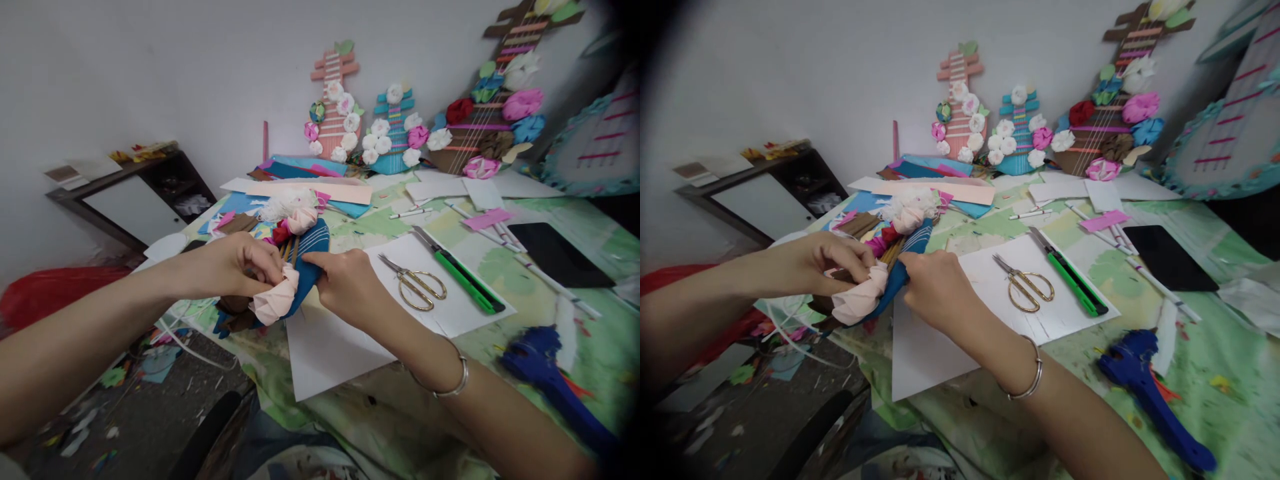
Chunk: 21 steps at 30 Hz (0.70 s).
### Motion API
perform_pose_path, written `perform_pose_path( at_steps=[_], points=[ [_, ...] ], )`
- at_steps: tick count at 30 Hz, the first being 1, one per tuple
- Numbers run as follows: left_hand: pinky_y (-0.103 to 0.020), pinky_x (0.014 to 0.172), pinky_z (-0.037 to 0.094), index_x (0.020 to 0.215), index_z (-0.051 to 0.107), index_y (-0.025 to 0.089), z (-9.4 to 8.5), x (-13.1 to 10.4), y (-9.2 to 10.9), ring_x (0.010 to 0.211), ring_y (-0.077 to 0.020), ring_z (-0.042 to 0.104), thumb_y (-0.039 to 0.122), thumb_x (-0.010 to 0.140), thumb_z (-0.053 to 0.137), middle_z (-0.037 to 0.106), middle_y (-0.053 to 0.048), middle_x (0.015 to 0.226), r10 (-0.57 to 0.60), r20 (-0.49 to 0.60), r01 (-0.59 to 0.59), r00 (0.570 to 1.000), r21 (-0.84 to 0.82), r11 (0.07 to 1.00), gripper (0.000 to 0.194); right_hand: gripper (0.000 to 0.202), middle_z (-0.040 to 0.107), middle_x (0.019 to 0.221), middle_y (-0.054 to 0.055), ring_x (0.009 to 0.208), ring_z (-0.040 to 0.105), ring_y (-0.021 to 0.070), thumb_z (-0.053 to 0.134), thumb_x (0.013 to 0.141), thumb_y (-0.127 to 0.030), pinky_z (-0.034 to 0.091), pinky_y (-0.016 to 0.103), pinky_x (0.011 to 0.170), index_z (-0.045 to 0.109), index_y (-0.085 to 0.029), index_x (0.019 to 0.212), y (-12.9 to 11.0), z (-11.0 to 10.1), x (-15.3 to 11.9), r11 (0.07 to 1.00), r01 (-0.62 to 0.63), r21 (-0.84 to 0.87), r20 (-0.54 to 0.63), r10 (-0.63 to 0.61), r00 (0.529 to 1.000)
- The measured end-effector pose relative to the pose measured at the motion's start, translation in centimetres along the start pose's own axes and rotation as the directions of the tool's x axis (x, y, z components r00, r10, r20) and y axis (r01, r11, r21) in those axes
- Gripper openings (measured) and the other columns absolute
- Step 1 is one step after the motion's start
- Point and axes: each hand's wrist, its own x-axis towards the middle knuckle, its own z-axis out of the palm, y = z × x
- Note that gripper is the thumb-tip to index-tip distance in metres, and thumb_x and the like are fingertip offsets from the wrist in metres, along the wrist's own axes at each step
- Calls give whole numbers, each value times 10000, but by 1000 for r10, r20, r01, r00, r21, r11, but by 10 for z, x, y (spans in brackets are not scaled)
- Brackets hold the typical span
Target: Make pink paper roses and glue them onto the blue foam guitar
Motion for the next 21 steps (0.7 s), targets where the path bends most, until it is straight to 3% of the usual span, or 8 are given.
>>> perform_pose_path(
  at_steps=[5, 8, 10, 13, 14, 16, 19, 21],
  points=[
    [-191, 593, 503, 767, 743, 180, 9, 2, -4, 684, -130, 622, 233, 738, 652, 686, -57, 806, -27, -44, 25, 999, -45, 999, 109, 385, 726, 802, 45, 652, 640, 160, 492, 652, -45, 437, 254, 645, 696, -178, 951, 8, 3, -3, 982, -94, 165, -41, 102, 994],
    [-226, 646, 531, 892, 726, 182, 24, 8, -6, 731, -152, 653, 243, 730, 660, 700, -64, 876, -40, -121, 30, 992, -81, 996, 186, 412, 722, 853, 33, 699, 638, 142, 473, 649, -35, 469, 263, 700, 687, -175, 971, 23, 11, -13, 903, -215, 371, -22, 240, 970],
    [-241, 689, 540, 994, 699, 196, 36, 12, -5, 789, -161, 663, 235, 757, 626, 703, -63, 947, -26, -150, 17, 988, -57, 998, 251, 439, 717, 871, 33, 730, 642, 145, 455, 653, -51, 487, 279, 723, 671, -171, 1017, 36, 16, -25, 782, -303, 544, 71, 317, 946],
    [-240, 694, 533, 1014, 688, 196, 58, 18, -3, 798, -157, 662, 203, 801, 564, 712, -60, 938, 41, -243, -20, 969, 89, 996, 247, 445, 713, 871, 33, 782, 645, 167, 464, 620, -92, 507, 302, 740, 673, -163, 1006, 55, 19, -48, 483, -427, 764, 196, 458, 867],
    [-241, 695, 530, 1009, 689, 194, 65, 20, -3, 794, -157, 659, 190, 806, 553, 714, -63, 924, 88, -287, -46, 954, 148, 988, 244, 422, 713, 837, 26, 742, 641, 163, 468, 621, -116, 512, 299, 711, 682, -169, 981, 60, 17, -56, 391, -449, 804, 223, 501, 836],
    [-251, 728, 528, 994, 688, 189, 80, 21, -4, 828, -159, 655, 166, 831, 515, 711, -73, 929, 208, -374, -123, 904, 238, 963, 239, 361, 707, 829, 25, 706, 620, 151, 485, 615, -151, 502, 271, 659, 710, -171, 896, 68, 13, -73, 291, -457, 841, 225, 581, 782],
    [-290, 824, 524, 946, 684, 176, 104, 21, -8, 949, -179, 634, 116, 833, 495, 701, -85, 953, 416, -443, -303, 794, 305, 903, 228, 271, 702, 841, 40, 657, 594, 138, 536, 654, -216, 471, 249, 587, 723, -168, 845, 74, 4, -92, 226, -459, 859, 208, 666, 716],
    [-338, 871, 514, 962, 671, 175, 120, 18, -10, 999, -197, 613, 81, 813, 520, 696, -90, 945, 466, -495, -350, 733, 314, 883, 233, 275, 700, 804, 32, 635, 594, 138, 603, 636, -216, 453, 241, 557, 707, -178, 887, 75, 0, -102, 191, -493, 849, 231, 706, 670]
  ],
)
